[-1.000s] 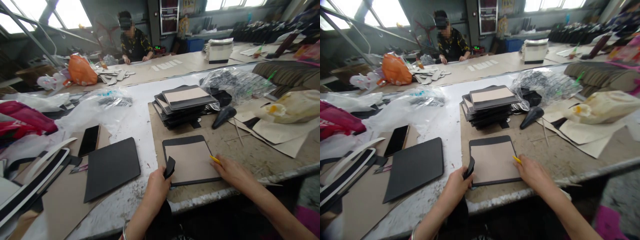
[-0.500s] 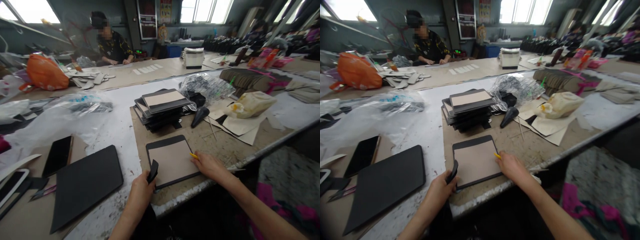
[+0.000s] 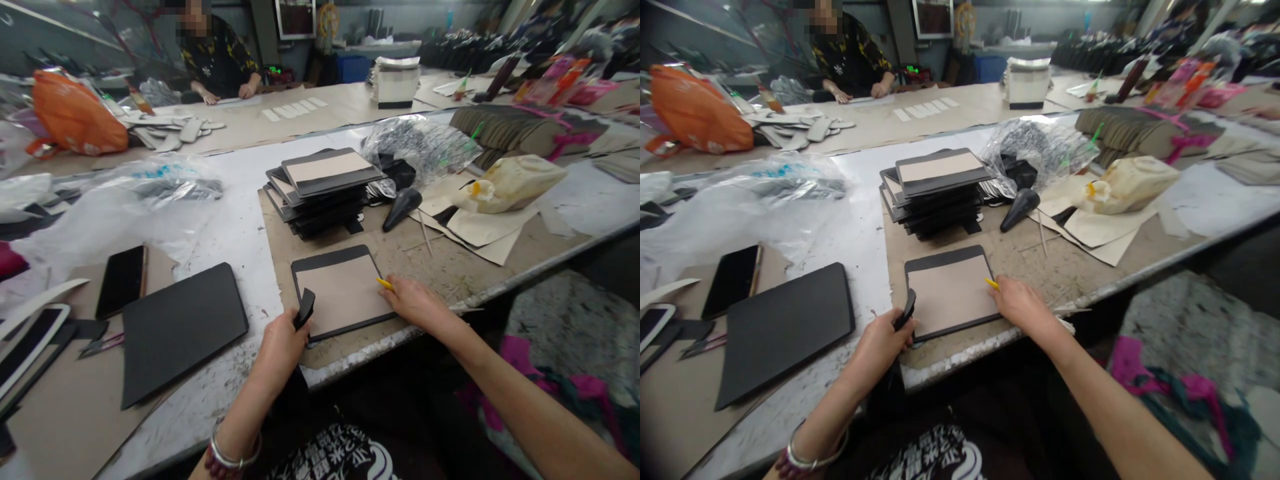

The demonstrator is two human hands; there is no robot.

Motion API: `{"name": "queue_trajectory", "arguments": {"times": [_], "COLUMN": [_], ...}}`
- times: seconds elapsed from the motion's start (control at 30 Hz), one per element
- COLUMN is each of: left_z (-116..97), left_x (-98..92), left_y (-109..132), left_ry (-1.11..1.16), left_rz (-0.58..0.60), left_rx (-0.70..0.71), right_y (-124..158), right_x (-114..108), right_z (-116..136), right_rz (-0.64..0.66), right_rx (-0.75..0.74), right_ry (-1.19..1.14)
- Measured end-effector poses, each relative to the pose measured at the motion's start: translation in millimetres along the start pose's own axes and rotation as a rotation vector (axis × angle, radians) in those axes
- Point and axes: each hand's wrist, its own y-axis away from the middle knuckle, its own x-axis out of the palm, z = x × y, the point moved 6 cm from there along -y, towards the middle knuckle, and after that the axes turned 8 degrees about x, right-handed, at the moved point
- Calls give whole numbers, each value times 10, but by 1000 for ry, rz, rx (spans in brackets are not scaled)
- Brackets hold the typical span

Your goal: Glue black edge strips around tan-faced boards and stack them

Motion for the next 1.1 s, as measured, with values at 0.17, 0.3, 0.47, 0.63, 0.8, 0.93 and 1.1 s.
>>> {"name": "queue_trajectory", "arguments": {"times": [0.17,0.3,0.47,0.63,0.8,0.93,1.1], "left_z": [-18,-23,-43,-87,-117,-163,-308], "left_x": [-9,-1,1,-16,-13,13,35], "left_y": [18,18,0,-1,31,91,178], "left_ry": [3,-1,-54,-136,-241,-337,-479], "left_rz": [-1,5,5,-6,-30,-24,21], "left_rx": [2,3,8,13,14,3,22], "right_y": [12,9,-8,-18,-44,-51,-29], "right_x": [-1,-5,2,7,25,21,10], "right_z": [9,12,9,3,2,3,12], "right_rz": [-1,7,21,0,-8,-13,-29], "right_rx": [8,7,5,-3,-32,-36,-47], "right_ry": [11,23,30,21,13,17,8]}}
